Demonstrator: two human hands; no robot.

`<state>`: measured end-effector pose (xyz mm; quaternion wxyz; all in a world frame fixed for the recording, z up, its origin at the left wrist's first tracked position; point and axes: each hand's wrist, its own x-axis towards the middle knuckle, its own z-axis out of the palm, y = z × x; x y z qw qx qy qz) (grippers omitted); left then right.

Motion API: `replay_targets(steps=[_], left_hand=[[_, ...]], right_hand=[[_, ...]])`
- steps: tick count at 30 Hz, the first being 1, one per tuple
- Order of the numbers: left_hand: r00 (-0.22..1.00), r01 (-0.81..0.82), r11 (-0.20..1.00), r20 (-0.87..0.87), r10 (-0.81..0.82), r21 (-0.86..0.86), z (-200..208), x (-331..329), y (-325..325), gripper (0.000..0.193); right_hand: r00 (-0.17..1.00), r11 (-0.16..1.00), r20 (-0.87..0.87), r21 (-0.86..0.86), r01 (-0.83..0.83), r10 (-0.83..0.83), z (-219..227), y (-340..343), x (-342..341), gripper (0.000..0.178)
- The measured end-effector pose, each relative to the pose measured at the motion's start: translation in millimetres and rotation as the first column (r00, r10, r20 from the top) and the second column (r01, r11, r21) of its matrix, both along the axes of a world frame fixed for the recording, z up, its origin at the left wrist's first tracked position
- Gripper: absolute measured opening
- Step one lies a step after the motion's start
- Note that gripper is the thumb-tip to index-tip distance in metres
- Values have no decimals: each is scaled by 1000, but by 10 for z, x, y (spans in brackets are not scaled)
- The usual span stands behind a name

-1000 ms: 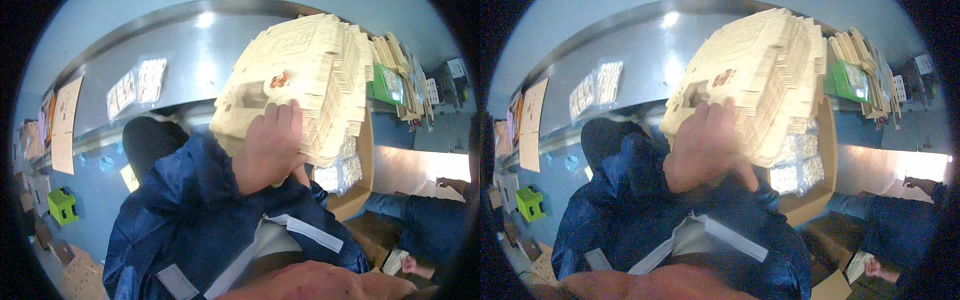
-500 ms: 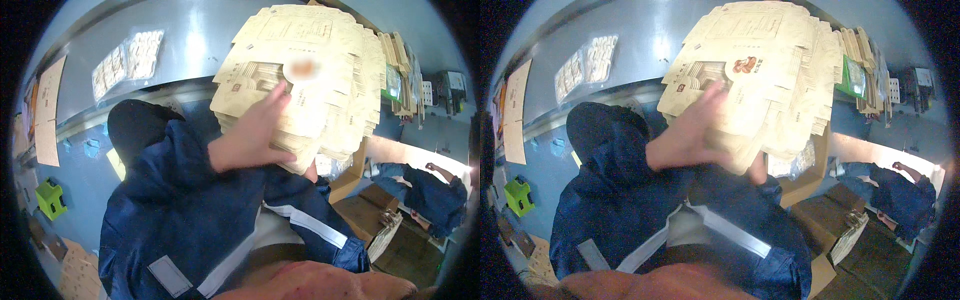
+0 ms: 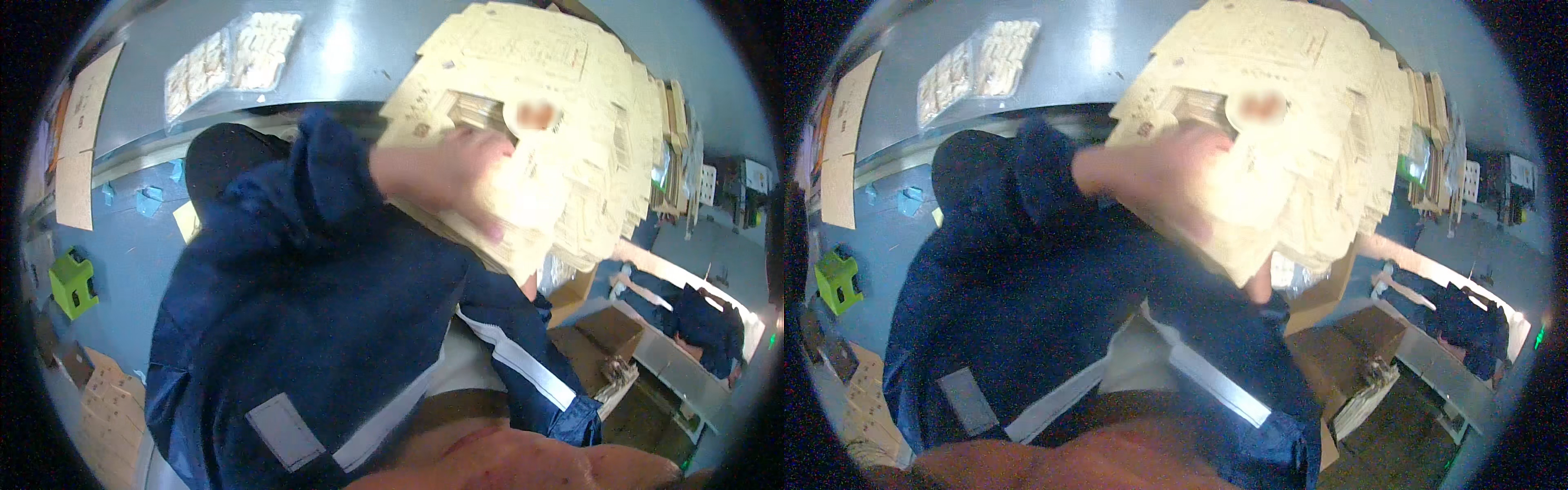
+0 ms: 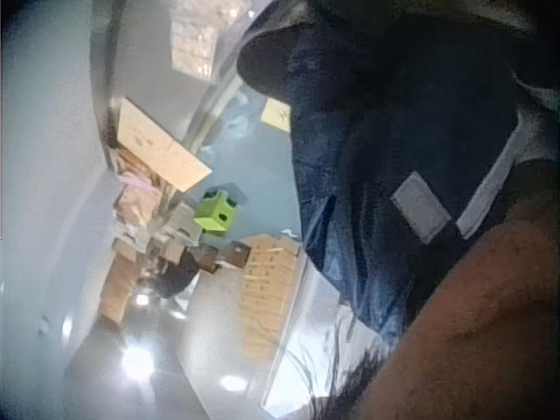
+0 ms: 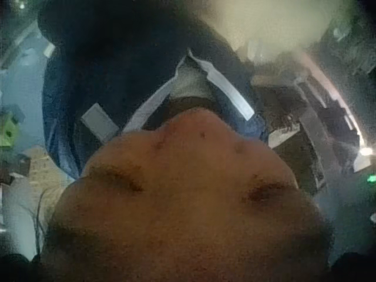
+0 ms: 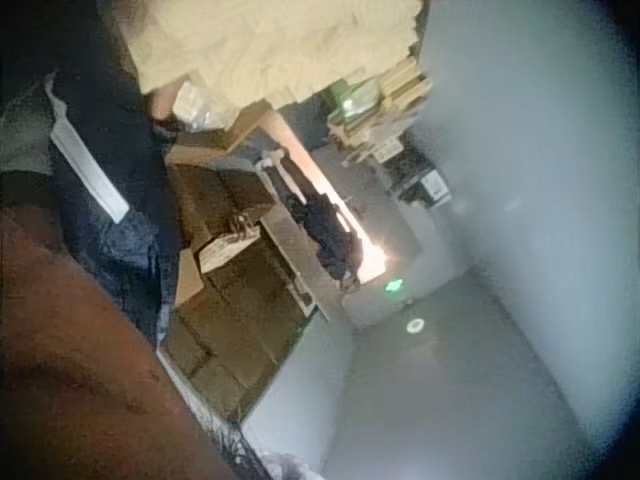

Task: The person assembles flat cardboard boxes by folding the flaps and tucking the tabs into slots. They place packaged items into the assembled boxes and then close the lids. The person also stacks flat cardboard pieces and moves them to a nearby table.

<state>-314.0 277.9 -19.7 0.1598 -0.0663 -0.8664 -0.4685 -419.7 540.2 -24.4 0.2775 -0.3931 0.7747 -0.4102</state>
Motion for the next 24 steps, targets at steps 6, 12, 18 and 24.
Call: replay_targets(steps=[6,12,18,24], left_hand=[[976,-86,995,-196,94,51,-200,60,200,116],[993,-26,998,-109,33,62,-115,96,140,114],[981,-47,996,-186,59,69,-39,2,131,116],[901,-62,513,-174,398,856,329,-354,268,102]], right_hand=[[999,1000,33,22,11,-12,45,-19,-70,81],[998,1000,55,6,10,-11,150,-110,-138,81],[997,990,78,-135,37,-27,624,-295,-491,81],[963,914,-101,-306,-268,248,1466,-1318,-1009,81]])
